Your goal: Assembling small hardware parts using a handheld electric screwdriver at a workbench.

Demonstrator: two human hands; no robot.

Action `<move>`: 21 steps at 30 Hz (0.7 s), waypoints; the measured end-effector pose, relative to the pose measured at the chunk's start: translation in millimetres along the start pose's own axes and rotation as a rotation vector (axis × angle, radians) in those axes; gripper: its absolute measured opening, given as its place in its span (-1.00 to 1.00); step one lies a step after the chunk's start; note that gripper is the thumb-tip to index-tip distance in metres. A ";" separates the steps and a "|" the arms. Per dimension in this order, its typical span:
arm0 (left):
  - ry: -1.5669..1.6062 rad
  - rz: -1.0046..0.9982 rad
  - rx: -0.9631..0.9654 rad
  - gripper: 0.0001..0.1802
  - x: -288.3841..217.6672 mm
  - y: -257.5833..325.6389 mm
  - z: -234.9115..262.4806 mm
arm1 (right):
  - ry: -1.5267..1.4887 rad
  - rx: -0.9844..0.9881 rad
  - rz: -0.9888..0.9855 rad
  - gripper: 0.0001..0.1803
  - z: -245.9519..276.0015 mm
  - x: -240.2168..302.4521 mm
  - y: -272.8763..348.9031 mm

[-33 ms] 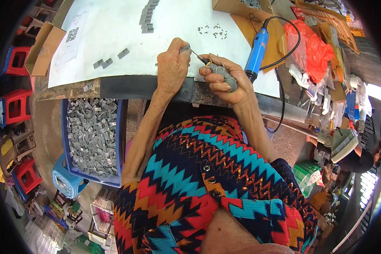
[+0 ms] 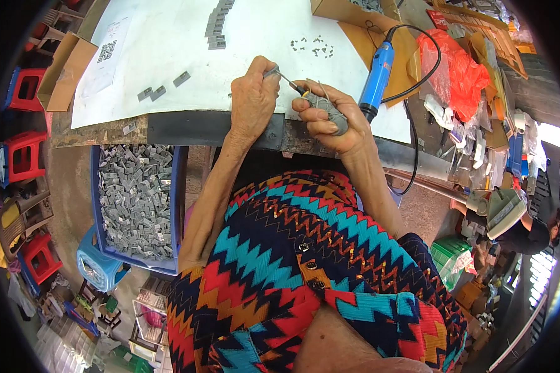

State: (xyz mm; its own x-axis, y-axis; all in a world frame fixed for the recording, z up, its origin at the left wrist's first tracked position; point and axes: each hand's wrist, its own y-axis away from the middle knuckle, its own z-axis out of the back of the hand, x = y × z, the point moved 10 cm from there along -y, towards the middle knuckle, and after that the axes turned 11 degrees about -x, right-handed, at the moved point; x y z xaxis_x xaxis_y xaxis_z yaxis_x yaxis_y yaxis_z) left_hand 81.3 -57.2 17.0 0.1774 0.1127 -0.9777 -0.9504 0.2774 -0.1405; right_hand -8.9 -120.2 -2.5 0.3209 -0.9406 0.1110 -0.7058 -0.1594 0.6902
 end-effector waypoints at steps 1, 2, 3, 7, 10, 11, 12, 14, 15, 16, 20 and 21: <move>0.007 -0.003 -0.006 -0.90 0.3 -0.2 -0.3 | -0.034 -0.031 0.005 -0.71 0.8 0.1 0.1; 0.012 -0.007 -0.012 -0.90 -0.2 0.1 0.4 | -0.032 -0.025 0.005 -0.71 1.0 0.4 -0.1; 0.010 -0.013 -0.015 -0.90 -1.6 -0.4 0.8 | -0.045 -0.002 -0.010 -0.71 0.7 0.1 -1.4; 0.023 -0.024 -0.028 -0.90 -4.0 -1.0 0.6 | -0.051 0.019 -0.005 -0.70 -2.3 -0.2 1.2; 0.049 0.018 -0.019 -0.88 2.3 -1.8 1.9 | 0.170 -0.098 0.144 -0.68 -0.1 4.9 4.1; 0.158 0.095 -0.008 -0.87 4.1 -0.4 1.9 | 0.304 -0.108 0.228 -0.66 0.6 7.9 7.7; 0.267 0.173 0.001 -0.86 8.3 0.3 1.9 | 0.311 -0.104 0.227 -0.66 1.1 3.0 12.9; 0.507 0.275 0.022 -0.84 16.9 -3.3 5.0 | 0.491 -0.080 0.238 -0.66 -2.0 -10.5 29.3; 0.732 0.378 0.053 -0.82 19.9 -3.8 2.0 | 0.533 -0.054 0.239 -0.63 -7.5 -16.5 37.6; 0.719 0.377 0.040 -0.82 20.0 -5.5 4.5 | 0.531 -0.042 0.225 -0.63 -10.1 -19.5 44.9; 0.870 0.518 0.098 -0.75 26.7 -2.9 0.5 | 0.603 0.263 0.119 -0.60 -49.6 -47.2 76.4; 0.894 0.514 0.136 -0.74 25.2 -3.3 -2.8 | 0.665 0.324 0.057 -0.57 -58.2 -56.1 85.2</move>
State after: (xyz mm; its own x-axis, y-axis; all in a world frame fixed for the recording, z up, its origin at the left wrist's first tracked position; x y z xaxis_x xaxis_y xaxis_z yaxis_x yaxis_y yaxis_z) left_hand 88.2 -58.0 -7.6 -0.5480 -0.4849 -0.6816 -0.8109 0.5079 0.2907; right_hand -50.3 -63.6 91.7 0.5201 -0.5861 0.6212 -0.8509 -0.2927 0.4363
